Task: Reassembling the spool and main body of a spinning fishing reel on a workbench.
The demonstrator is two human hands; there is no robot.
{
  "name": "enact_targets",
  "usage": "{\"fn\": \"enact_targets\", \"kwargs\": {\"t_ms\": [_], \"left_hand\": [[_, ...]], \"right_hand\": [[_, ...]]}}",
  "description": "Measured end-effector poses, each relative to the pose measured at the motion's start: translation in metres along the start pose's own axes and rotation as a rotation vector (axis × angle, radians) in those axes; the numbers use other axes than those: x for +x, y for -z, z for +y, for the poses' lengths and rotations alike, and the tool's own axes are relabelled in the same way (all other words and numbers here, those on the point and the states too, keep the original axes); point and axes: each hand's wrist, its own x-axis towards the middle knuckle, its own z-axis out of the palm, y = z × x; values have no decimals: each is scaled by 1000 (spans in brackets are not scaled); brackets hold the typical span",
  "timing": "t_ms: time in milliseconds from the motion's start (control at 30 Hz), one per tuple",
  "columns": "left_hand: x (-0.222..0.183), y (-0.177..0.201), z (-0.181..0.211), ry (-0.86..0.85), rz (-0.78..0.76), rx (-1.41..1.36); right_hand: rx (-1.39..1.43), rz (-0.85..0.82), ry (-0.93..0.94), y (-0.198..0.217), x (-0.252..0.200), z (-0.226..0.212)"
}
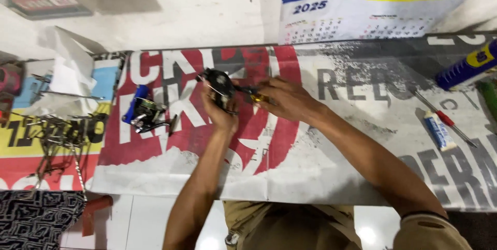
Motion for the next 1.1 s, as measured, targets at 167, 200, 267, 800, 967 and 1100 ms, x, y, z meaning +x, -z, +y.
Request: {"fn": "enact_targets", "kwargs": {"t_ms": [167, 200, 267, 800, 967, 1100], "left_hand": [[0, 14, -5, 60, 15, 50], [0, 16, -6, 59, -3, 88], [-1, 18, -7, 9, -33, 111], [-17, 3, 1, 54, -60, 181], [-16, 4, 0, 21, -102, 175], [-16, 5, 1, 9, -120, 147]], "right_hand": [[94, 184, 47, 34, 2, -2], [62, 318, 103, 37, 2, 4], [234, 337, 36, 46, 4, -20], [1722, 425, -529, 37, 12, -42], [1712, 432, -537, 40, 15, -38], [1710, 439, -545, 41, 16, -42]]}}
